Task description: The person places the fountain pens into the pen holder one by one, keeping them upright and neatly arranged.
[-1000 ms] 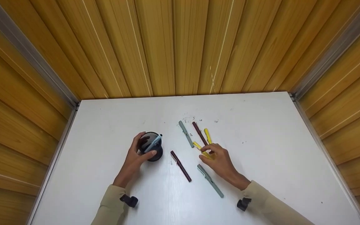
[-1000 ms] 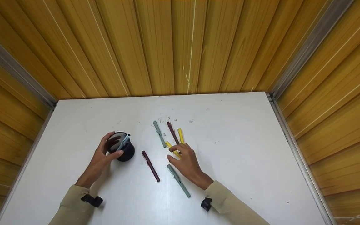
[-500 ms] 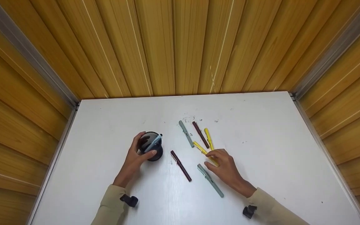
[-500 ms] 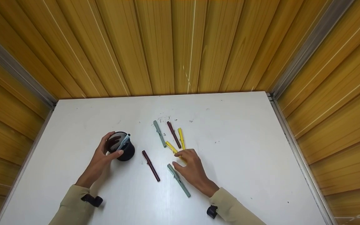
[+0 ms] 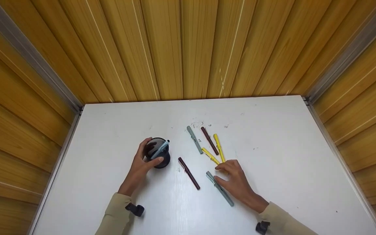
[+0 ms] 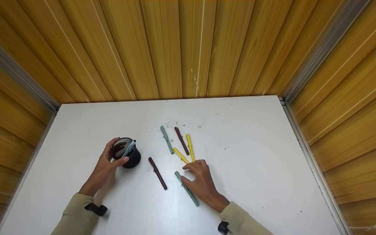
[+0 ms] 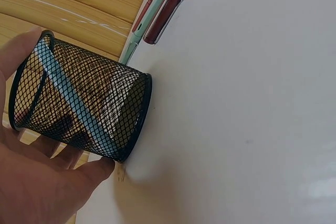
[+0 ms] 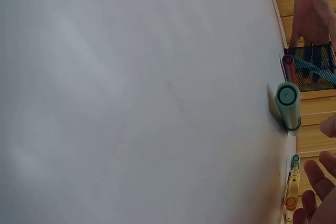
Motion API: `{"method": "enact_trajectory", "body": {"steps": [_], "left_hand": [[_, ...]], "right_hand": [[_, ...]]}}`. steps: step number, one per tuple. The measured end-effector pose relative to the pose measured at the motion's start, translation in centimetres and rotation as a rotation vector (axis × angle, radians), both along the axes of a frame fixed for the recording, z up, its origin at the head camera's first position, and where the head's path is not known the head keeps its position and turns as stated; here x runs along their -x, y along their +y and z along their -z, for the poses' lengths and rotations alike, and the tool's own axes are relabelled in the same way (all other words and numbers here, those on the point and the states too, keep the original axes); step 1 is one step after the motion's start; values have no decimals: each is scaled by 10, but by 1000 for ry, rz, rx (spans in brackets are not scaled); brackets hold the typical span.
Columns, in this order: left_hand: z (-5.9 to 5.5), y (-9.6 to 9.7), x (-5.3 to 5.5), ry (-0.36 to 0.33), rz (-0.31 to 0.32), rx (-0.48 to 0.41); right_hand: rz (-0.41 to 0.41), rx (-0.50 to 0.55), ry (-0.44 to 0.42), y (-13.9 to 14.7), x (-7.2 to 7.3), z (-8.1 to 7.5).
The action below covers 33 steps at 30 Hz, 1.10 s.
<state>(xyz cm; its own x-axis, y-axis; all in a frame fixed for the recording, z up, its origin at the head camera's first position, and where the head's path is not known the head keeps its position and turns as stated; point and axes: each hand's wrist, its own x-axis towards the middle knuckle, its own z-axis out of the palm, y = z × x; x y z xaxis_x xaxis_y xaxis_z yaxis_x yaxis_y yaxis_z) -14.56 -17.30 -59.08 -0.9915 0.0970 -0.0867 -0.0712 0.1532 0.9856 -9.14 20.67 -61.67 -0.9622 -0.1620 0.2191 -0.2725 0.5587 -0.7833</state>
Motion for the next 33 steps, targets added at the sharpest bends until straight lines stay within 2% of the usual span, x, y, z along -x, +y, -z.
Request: {"method": "enact_trajectory", "body": {"steps": [10,19,23,33], "left_hand": [[0,0,1,5,-7,11],[2,0,3,5,0,-13],[0,-1,2,11,18,-26],[2,-1,2,16,11,-21]], "right_hand": [[-31,-53,15,-3,-9,8],[-42,-124,77,-6,-12,16],[-44,-154,120,-6,-13,18],[-38,-220,266,-9,-14,20]]}}
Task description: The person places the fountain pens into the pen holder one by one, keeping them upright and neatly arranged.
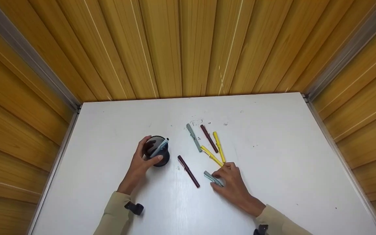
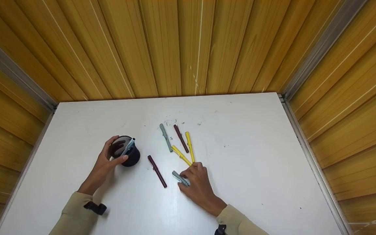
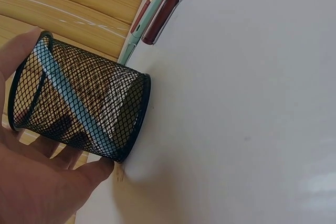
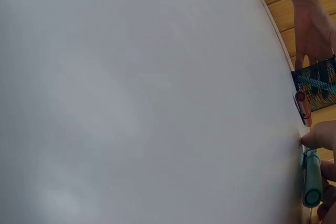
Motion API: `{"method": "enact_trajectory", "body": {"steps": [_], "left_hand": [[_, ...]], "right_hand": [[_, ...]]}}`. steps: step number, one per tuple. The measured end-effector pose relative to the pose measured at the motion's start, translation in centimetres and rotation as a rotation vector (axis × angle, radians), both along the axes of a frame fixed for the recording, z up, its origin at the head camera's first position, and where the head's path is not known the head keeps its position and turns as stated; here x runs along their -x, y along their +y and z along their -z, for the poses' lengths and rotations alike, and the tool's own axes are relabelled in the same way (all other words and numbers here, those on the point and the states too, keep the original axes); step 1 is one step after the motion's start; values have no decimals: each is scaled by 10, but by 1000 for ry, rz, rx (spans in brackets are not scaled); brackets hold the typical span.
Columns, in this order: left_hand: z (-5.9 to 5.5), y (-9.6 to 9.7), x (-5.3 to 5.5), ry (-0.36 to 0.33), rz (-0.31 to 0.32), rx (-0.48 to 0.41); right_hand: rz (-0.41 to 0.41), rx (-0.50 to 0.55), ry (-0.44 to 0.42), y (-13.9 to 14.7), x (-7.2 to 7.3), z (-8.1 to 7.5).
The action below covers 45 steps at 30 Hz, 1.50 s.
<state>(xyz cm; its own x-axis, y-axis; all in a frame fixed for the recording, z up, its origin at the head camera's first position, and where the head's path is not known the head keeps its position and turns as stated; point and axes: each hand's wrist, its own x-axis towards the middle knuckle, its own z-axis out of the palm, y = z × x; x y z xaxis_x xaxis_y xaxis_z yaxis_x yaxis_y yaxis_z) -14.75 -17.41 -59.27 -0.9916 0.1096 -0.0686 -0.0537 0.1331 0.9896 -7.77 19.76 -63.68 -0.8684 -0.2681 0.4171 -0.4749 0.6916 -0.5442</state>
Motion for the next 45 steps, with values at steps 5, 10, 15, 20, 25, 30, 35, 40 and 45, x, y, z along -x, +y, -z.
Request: {"method": "enact_trajectory", "body": {"steps": [5,10,15,20,25,30,35,40,45], "left_hand": [[-1,1,0,-8,-9,7],[-2,2,1,-8,-6,9],[-2,1,0,-6,-1,1],[-1,1,-1,-6,5,13],[0,1,-1,-10,-4,30],[-1,0,0,-2,-2,31],[-1,1,0,1,-6,25],[-1,1,0,-2,-13,28],[-1,0,0,-6,-11,25]], "right_hand": [[-2,-11,43,0,0,0],[-8,-2,67,0,-2,-2],[4,47,-13,-1,-3,-9],[14,112,-87,-2,-2,-20],[27,167,-135,-2,4,-31],[37,221,-191,-2,14,-42],[29,256,-203,-4,23,-52],[18,292,-209,-6,29,-61],[1,315,-211,-8,34,-67]]}}
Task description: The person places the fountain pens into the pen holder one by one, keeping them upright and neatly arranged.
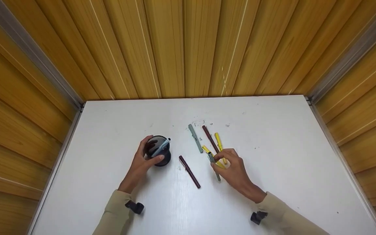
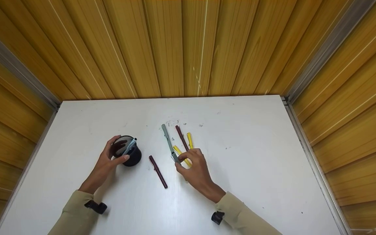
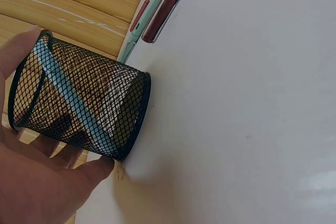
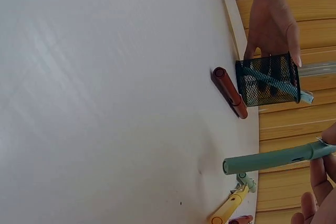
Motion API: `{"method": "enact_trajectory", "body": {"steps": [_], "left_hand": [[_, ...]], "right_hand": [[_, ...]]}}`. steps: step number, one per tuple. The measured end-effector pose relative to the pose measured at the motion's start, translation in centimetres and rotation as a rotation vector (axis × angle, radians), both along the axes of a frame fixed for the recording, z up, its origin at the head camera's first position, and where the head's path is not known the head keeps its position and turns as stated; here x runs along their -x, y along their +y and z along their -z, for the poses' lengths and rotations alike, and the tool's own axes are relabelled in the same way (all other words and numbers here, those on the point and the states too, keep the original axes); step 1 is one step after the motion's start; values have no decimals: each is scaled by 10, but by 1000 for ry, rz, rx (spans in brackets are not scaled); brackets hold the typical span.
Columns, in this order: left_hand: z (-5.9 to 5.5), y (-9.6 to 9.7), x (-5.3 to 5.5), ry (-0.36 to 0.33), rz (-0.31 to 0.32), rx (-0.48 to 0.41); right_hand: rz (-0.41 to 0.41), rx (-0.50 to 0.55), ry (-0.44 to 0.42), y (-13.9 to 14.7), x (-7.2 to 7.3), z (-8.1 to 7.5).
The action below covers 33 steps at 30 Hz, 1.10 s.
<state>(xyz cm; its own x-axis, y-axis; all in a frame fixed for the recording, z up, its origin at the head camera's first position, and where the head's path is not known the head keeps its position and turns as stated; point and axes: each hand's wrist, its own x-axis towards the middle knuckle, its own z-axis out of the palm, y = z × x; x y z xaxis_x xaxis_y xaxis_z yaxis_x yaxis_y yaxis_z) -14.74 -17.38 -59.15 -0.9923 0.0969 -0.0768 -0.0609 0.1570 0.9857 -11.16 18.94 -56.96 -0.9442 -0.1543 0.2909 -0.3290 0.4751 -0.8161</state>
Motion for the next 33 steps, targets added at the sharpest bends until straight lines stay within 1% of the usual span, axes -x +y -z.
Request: {"method": "enact_trajectory", "body": {"steps": [6,11,15,24,28,33], "left_hand": [[1,-1,1,4,2,-15],[1,0,1,0,2,-14],[2,0,1,1,3,-9],[3,-1,3,16,7,-19],[3,-1,3,15,7,-16],[2,-1,2,12,9,-13]], "right_hand": [[-15,11,23,-4,7,-4],[-12,12,42,-9,13,-9],[-9,14,38,-13,17,-14],[6,61,57,-20,31,-31],[1,80,63,-24,36,-40],[-17,92,93,-30,41,-49]]}}
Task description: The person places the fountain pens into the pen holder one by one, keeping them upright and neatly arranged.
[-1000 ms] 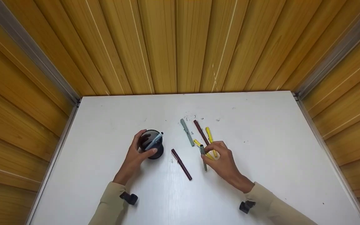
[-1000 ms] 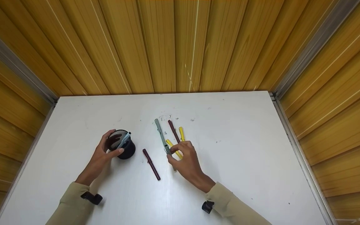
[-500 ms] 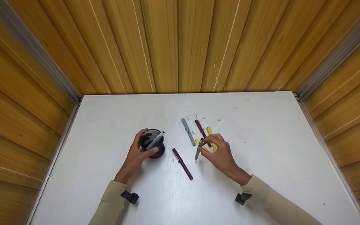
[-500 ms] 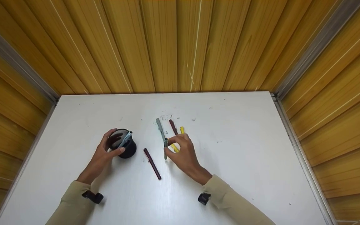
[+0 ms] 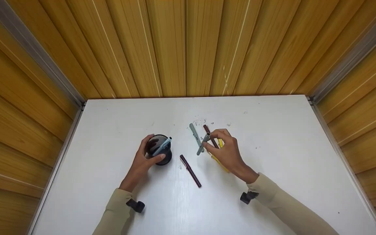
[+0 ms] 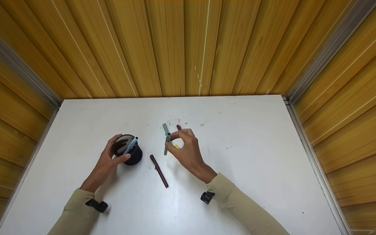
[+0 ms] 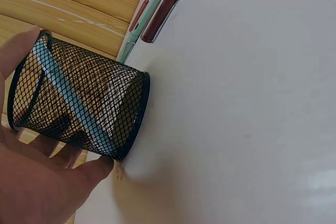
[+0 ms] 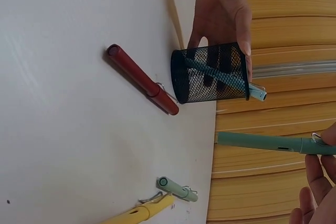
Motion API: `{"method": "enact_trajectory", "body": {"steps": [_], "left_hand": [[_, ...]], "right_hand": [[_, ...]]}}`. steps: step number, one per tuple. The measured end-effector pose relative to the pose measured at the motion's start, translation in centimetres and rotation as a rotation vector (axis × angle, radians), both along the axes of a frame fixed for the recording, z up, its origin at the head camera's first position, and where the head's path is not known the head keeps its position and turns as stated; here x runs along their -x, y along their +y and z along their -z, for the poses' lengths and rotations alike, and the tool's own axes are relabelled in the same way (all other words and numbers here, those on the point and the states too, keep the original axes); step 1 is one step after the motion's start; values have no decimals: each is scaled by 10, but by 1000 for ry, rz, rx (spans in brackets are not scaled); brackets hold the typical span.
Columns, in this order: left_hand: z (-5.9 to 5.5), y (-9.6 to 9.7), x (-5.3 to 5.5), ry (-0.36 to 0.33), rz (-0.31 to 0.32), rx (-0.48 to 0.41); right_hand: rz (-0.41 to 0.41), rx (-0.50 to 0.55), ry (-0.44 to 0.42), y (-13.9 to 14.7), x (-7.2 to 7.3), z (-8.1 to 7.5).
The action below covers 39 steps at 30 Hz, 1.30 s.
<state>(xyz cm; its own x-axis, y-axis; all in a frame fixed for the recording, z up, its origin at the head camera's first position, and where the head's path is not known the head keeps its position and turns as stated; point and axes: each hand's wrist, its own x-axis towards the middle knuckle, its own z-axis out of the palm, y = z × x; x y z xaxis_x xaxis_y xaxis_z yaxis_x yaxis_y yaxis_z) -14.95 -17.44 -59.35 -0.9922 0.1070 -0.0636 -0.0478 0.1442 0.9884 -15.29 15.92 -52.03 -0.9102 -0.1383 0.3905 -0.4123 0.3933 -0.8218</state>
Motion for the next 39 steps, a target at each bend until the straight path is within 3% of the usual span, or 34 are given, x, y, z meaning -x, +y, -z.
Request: {"method": "enact_trajectory", "body": {"steps": [17,30,39], "left_hand": [[1,-1,-1,0,-11,-7],[-1,1,-1,-4,-7,17],[0,2,0,-1,-9,20]], "right_hand": [[-79,124,-13,-34,13,-20],[-69,68,13,-65,20,-28],[-91,104,24,-85,26,-18]]}}
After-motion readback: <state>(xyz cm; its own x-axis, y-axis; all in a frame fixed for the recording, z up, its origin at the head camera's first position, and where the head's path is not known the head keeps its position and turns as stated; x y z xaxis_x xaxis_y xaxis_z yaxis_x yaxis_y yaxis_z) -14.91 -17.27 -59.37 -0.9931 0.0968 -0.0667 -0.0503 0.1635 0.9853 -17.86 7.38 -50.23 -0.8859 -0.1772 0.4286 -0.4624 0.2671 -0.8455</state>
